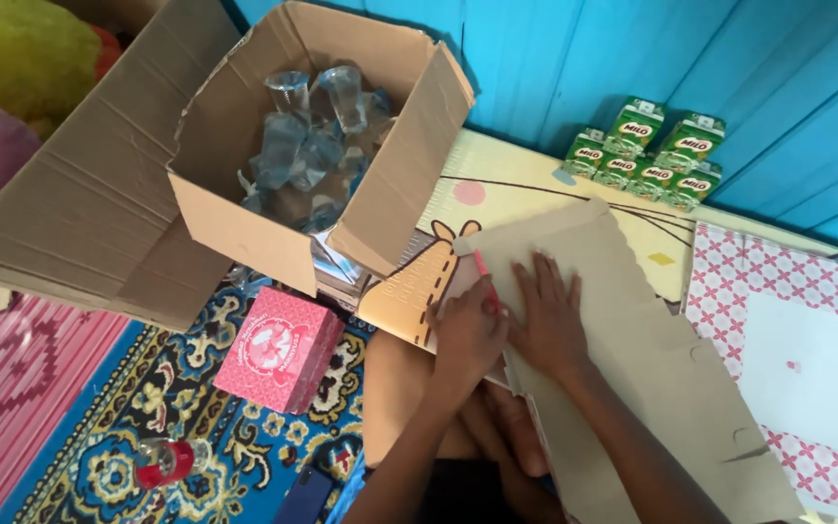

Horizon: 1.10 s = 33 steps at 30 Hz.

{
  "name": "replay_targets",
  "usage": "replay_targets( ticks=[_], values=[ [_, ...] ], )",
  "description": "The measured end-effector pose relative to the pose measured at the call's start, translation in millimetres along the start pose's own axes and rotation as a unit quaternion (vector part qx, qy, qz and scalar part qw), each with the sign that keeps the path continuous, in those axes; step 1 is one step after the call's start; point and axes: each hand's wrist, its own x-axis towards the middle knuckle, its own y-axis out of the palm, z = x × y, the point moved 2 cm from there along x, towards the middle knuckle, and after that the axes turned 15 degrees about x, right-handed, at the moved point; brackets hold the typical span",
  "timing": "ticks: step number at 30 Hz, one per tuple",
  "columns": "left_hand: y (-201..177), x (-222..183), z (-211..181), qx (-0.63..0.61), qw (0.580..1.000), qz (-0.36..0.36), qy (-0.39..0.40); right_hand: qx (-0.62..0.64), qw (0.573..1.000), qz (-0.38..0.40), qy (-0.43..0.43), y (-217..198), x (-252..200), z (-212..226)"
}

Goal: Folding cardboard sheets and pressing the edges to assemble them into flat structures or boxes.

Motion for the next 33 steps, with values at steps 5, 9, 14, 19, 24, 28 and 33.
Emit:
replay_targets(
  ticks=[5, 9, 14, 19, 24, 28, 33],
  values=[
    [18.0, -4.9, 17.2, 0.013, 1.000, 0.016, -0.016, 0.026, 1.000, -0.001, 0.012, -2.5, -1.2, 2.0],
    [12.0, -7.5, 14.4, -0.003, 1.000, 0.014, -0.010, -0.010, 0.999, 0.030, 0.026, -1.1, -8.6, -0.3],
    [24.2, 0.1, 3.8, -0.011, 1.000, 0.010, 0.009, -0.043, 0.996, 0.057, 0.051, 3.9, -20.0, -2.4],
    [17.7, 2.0, 0.1, -0.004, 1.000, 0.012, 0.021, -0.042, 0.998, 0.041, 0.034, 2.1, -19.5, -2.8],
    [10.3, -4.1, 6.4, 0.010, 1.000, -0.009, 0.020, -0.031, 0.998, 0.033, 0.034, -0.7, -19.6, 3.3],
    [28.4, 4.1, 1.9, 0.012, 0.998, -0.044, 0.051, -0.030, 0.999, 0.032, 0.029, 6.8, -17.7, -9.5],
    [27.5, -0.9, 0.4, 0.009, 0.997, -0.045, 0.059, -0.014, 0.998, 0.033, 0.044, 3.5, -19.2, -9.3]
  ],
)
